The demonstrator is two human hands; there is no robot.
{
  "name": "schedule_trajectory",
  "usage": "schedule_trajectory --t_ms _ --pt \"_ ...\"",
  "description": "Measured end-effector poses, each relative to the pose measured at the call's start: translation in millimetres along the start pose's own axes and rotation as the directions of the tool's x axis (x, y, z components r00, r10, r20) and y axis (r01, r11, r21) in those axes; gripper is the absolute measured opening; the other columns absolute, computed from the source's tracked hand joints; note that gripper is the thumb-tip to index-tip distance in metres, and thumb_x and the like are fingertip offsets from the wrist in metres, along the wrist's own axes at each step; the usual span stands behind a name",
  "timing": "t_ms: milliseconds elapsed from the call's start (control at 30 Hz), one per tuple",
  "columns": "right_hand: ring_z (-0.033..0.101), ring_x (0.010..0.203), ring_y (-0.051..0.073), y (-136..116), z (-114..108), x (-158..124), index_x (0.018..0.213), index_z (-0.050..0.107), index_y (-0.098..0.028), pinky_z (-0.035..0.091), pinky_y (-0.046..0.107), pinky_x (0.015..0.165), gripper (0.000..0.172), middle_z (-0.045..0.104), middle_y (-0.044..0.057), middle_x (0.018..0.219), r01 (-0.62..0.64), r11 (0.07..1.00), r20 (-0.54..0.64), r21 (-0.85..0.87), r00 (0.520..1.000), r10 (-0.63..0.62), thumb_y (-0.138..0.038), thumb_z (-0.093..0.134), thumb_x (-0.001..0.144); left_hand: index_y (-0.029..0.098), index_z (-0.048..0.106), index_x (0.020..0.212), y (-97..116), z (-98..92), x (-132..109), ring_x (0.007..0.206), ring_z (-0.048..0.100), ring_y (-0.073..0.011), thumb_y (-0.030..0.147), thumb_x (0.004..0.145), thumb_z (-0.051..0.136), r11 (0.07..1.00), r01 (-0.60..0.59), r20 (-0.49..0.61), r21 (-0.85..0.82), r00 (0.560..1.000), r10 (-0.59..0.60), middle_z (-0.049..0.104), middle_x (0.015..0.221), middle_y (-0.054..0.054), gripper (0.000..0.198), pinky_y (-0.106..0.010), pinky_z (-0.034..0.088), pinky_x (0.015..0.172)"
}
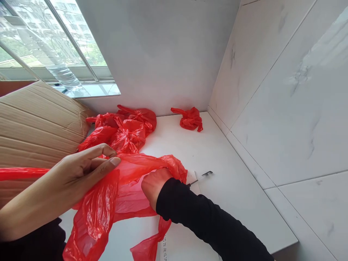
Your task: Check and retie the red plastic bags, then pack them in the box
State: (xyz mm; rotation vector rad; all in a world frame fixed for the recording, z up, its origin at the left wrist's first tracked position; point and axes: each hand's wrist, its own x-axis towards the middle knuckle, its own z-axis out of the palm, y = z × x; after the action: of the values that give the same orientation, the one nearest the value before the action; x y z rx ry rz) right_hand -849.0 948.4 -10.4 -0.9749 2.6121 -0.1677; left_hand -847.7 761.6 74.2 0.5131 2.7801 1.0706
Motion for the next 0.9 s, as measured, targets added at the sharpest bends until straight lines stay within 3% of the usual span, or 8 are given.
schedule_trajectory --t_ms 100,267,467,567,667,767,900 --pt "0.068 0.079 0.026 9.5 -15.2 -18.8 0.1 0.064 -0.012 0.043 0.031 0.06 0.018 0.072 0.013 0.092 0.044 0.999 -0.06 0.01 0.997 -0.043 -0.012 0.066 0.082 0.025 0.051 0.085 -1.4 0.3 0.2 0.045 0.032 -0.006 0.054 0.098 0.052 1.0 0.008 -0.011 -0.001 1.0 -0.008 0.04 0.059 0.008 0.032 -0.015 0.032 0.043" --pt "0.064 0.088 0.018 35.1 -36.2 -41.1 0.106 0.06 -0.016 0.042 0.026 0.069 0.024 0.07 0.006 0.102 0.077 0.958 -0.145 0.275 0.989 -0.038 -0.003 0.056 0.086 0.025 0.05 0.087 -4.9 -2.4 -1.5 0.046 0.031 -0.0069 0.058 0.098 0.049 0.998 0.061 0.009 -0.02 0.998 -0.061 0.035 0.059 0.008 0.035 -0.016 0.026 0.04" --pt "0.06 0.085 0.015 51.3 -34.7 -35.1 0.108 0.06 -0.018 0.042 0.024 0.07 0.031 0.068 0.003 0.104 0.068 0.919 -0.145 0.388 0.989 -0.012 0.001 0.053 0.083 0.024 0.049 0.091 -5.2 -2.3 -3.2 0.048 0.03 -0.0071 0.057 0.099 0.048 0.994 0.108 0.039 -0.016 0.993 -0.108 0.035 0.06 0.009 0.034 -0.017 0.026 0.042" --pt "0.062 0.085 0.015 52.6 -33.9 -29.4 0.105 0.062 -0.018 0.045 0.025 0.072 0.025 0.07 0.002 0.101 0.15 0.886 -0.138 0.438 0.986 -0.098 -0.003 0.05 0.088 0.024 0.049 0.09 -5.2 -1.4 -1.9 0.048 0.031 -0.0073 0.058 0.099 0.047 0.994 0.112 0.043 -0.015 0.993 -0.112 0.035 0.061 0.008 0.035 -0.017 0.027 0.043" --pt "0.064 0.097 0.015 52.6 -34.1 -27.0 0.115 0.06 -0.017 0.048 0.025 0.082 0.026 0.071 0.004 0.107 0.256 0.842 -0.176 0.475 0.965 -0.194 -0.008 0.048 0.094 0.024 0.049 0.09 -4.6 -0.9 -0.6 0.049 0.031 -0.0072 0.058 0.099 0.047 0.994 0.109 0.042 0.002 0.993 -0.109 0.035 0.06 0.009 0.035 -0.017 0.027 0.043" --pt "0.064 0.09 0.017 50.7 -32.3 -28.1 0.121 0.058 -0.017 0.047 0.026 0.075 0.028 0.07 0.004 0.102 0.168 0.892 -0.155 0.42 0.982 -0.111 -0.014 0.054 0.094 0.025 0.05 0.091 -3.8 -0.8 -1.6 0.048 0.031 -0.0075 0.058 0.1 0.045 0.994 0.101 0.053 0.047 0.993 -0.103 0.033 0.059 0.009 0.035 -0.018 0.025 0.042" --pt "0.061 0.073 0.017 43.3 -23.5 -26.0 0.097 0.067 -0.014 0.042 0.027 0.061 0.013 0.068 0.004 0.087 0.013 0.963 0.024 0.269 1.0 -0.02 -0.023 0.068 0.089 0.023 0.049 0.084 -4.6 -1.0 -5.3 0.049 0.03 -0.0079 0.057 0.1 0.044 0.993 0.093 0.105 0.076 0.989 -0.1 0.034 0.06 0.008 0.037 -0.018 0.027 0.041"
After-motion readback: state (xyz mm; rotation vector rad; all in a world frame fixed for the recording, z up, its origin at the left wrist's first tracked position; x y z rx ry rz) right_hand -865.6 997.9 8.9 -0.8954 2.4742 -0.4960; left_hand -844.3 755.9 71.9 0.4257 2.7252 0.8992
